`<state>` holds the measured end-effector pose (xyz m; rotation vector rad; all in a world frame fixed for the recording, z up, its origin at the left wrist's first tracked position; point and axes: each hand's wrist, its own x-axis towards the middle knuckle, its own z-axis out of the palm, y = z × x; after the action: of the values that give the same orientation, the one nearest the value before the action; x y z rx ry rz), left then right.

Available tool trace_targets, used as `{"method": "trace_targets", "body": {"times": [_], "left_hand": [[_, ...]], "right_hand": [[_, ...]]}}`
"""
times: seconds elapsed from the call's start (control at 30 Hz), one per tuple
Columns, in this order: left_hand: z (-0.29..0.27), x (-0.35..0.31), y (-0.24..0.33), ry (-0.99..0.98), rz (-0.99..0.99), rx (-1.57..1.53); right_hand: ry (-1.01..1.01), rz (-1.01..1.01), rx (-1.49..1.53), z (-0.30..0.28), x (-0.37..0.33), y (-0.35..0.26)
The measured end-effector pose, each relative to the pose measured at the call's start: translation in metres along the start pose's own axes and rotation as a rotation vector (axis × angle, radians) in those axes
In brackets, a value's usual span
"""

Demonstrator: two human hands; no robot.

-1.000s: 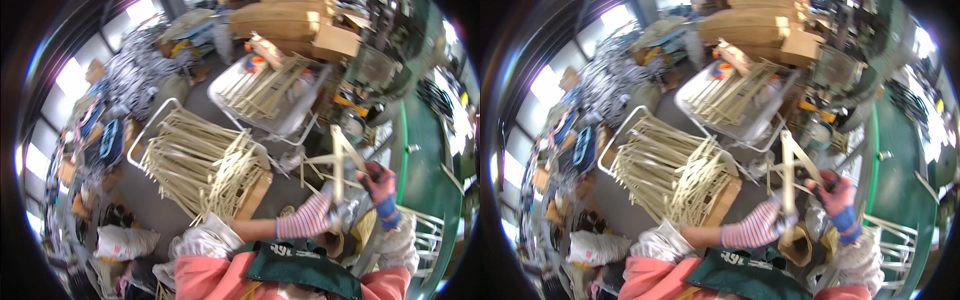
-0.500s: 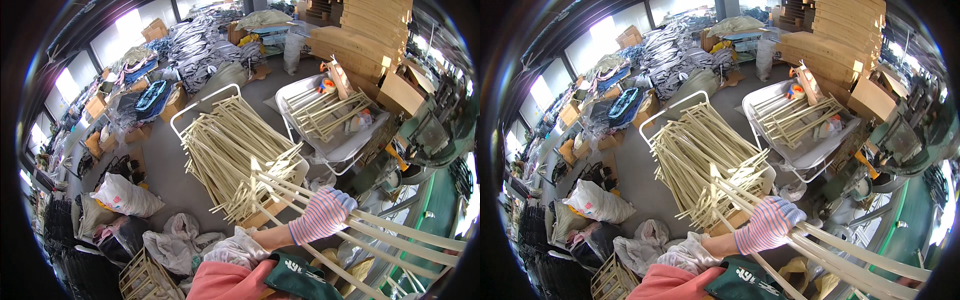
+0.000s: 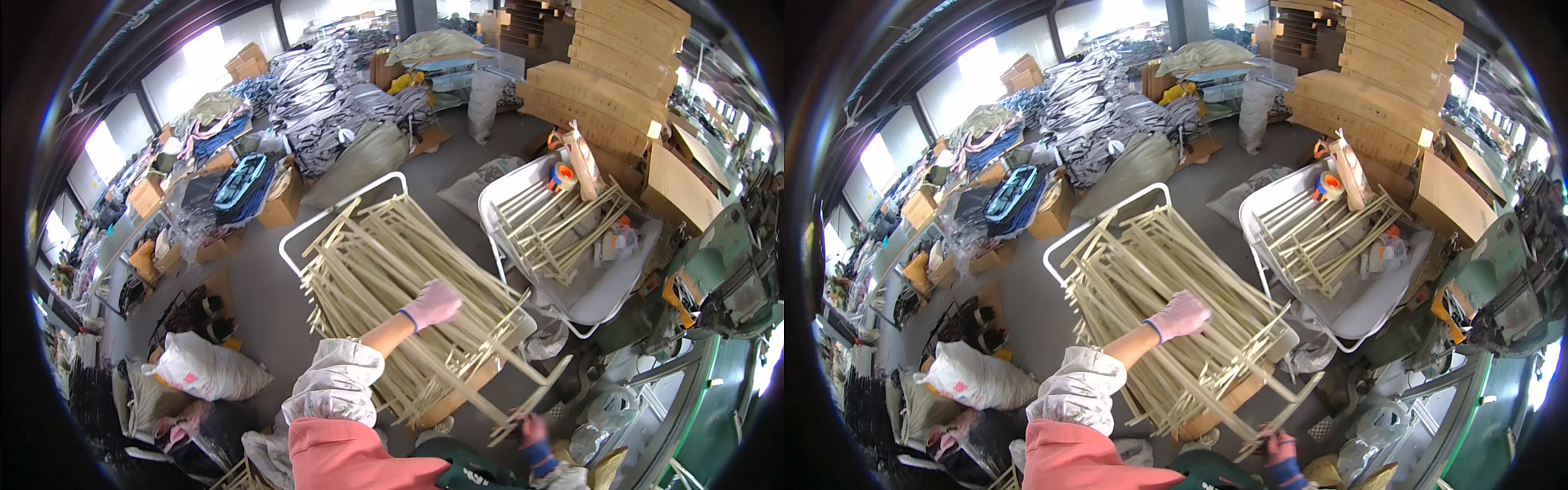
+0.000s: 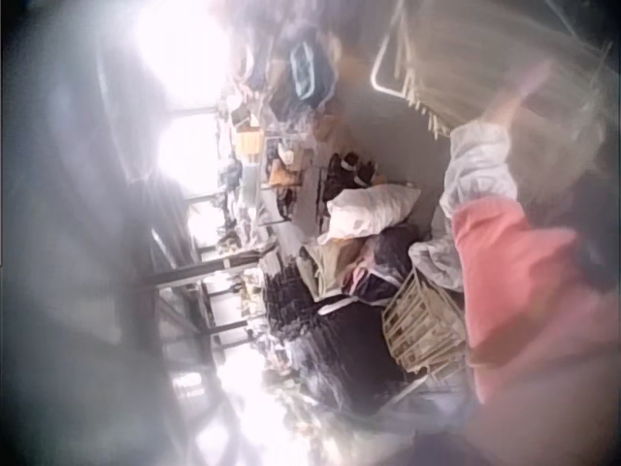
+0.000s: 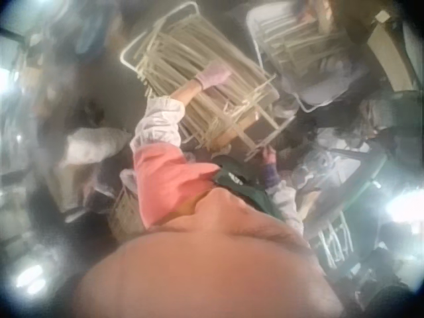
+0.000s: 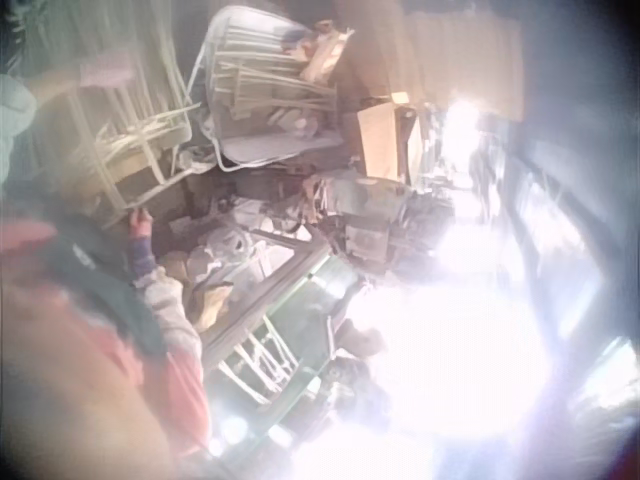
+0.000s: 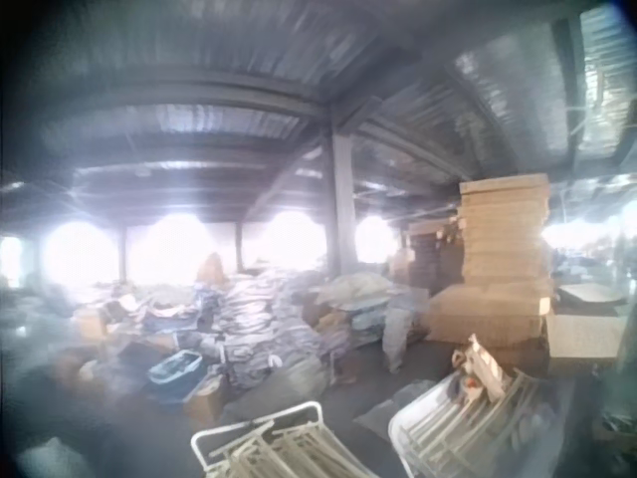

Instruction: The person repeatedly picks up pairs of light-colored wooden rods, aligns them under a press machine, and presses them together to form small rectangular frames. After each press, the person removes the assembled frame and places it on a nearby green workbench. The process is repeated continuously throughout the clip.

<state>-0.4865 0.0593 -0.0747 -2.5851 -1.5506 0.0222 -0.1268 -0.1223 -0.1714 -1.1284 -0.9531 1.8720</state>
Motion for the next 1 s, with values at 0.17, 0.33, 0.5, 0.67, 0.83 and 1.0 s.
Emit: {"method": "trace_targets", "body": {"times": [0.17, 0.33, 0.5, 0.67, 0.83, 1.0], "left_hand": [[0.059, -0.005, -0.087, -0.327, -0.120, 0.039], [0.072, -0.058, -0.096, 0.251, -0.642, -0.023], [0.115, -0.118, -0.084, 0.475, -1.519, -0.784], [0.104, -0.089, -0.062, 0.343, -1.017, -0.921], [0.065, 0.007, 0.020, 0.356, -0.728, -0.598], [0.046, 0.059, 0.073, 0.619, -0.703, -0.352]], "right_hand": [[0.166, -0.024, -0.514, 0.095, 0.095, 0.032], [0.277, -0.168, -1.100, 0.099, 0.144, 0.017], [0.098, 0.150, -1.073, 0.091, 0.179, 0.002], [-0.040, 0.113, -0.933, 0.092, 0.162, -0.015], [0.632, 0.016, -1.150, -0.030, 0.044, -0.045], [1.699, 0.206, -1.341, -0.285, -0.154, -0.029]]}}
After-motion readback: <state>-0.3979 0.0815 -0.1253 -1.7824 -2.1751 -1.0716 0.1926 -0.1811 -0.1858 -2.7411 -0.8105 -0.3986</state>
